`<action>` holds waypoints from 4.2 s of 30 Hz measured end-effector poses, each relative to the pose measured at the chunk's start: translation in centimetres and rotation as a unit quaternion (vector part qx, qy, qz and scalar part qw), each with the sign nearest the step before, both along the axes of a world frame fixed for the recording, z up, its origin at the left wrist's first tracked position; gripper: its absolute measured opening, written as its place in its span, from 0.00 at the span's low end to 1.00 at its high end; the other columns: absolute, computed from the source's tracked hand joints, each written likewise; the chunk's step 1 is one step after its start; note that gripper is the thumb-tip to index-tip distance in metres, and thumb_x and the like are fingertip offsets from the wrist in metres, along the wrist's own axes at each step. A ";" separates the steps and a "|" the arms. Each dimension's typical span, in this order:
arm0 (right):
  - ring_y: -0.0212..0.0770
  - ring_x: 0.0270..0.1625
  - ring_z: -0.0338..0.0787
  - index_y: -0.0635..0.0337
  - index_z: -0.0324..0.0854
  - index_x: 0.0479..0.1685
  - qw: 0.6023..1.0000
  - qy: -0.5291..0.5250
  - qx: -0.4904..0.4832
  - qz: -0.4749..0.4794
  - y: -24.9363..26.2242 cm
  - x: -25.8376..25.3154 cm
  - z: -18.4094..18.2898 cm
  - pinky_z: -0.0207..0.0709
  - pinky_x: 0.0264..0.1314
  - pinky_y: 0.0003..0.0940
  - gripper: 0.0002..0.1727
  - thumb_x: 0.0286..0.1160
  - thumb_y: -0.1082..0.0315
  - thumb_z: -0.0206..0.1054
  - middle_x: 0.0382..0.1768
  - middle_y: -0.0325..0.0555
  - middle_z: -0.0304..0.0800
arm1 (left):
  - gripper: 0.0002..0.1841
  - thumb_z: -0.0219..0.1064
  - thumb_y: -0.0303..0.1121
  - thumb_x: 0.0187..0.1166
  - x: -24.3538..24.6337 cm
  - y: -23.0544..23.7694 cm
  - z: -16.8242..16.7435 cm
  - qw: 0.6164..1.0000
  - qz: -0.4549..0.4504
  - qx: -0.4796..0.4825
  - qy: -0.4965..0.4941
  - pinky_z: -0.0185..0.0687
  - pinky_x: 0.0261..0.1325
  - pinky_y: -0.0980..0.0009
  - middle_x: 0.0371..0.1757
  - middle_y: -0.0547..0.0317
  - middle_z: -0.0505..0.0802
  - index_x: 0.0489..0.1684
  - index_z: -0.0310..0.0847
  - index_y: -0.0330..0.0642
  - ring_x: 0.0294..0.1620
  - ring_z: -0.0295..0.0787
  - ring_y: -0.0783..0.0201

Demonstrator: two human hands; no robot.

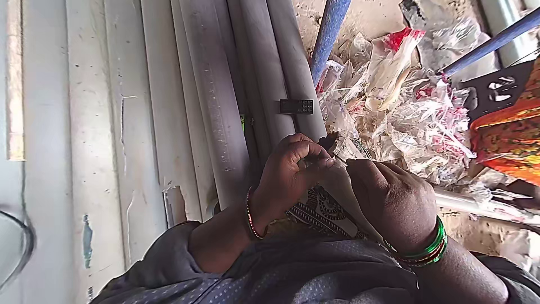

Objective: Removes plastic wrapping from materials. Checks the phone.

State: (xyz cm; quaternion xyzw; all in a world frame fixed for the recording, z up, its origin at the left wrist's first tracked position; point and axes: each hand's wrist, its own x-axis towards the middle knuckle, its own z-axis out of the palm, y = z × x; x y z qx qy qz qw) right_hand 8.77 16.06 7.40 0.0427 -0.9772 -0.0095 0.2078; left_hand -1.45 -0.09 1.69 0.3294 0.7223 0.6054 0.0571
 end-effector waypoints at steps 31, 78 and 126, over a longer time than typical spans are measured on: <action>0.44 0.18 0.81 0.59 0.86 0.43 0.976 -0.032 -0.198 -0.083 3.7 2.2 -1.2 0.67 0.18 0.41 0.15 0.76 0.56 0.65 0.20 0.45 0.83 | 0.10 0.65 0.41 0.85 0.5 0.9 -2.0 0.948 0.025 -0.006 0.316 0.58 0.80 0.60 0.49 0.58 0.86 0.34 0.82 0.48 0.72 0.73 0.57; 0.16 0.17 0.73 0.35 0.85 0.38 0.643 0.027 -0.751 -0.148 8.0 6.7 -5.1 0.67 0.21 0.10 0.09 0.82 0.61 0.60 0.18 0.19 0.79 | 0.09 0.66 0.35 0.82 -7.3 7.3 2.3 0.943 -0.220 -0.123 0.216 0.79 0.62 0.71 0.42 0.58 0.95 0.41 0.90 0.41 0.53 0.91 0.70; 0.17 0.17 0.75 0.40 0.81 0.40 0.605 0.047 -0.783 -0.136 8.5 6.8 -5.8 0.70 0.21 0.11 0.15 0.89 0.60 0.48 0.17 0.20 0.79 | 0.03 0.71 0.33 0.75 -2.6 0.2 2.7 0.987 -0.063 -0.141 -0.053 0.80 0.56 0.81 0.43 0.69 0.89 0.38 0.89 0.47 0.50 0.85 0.79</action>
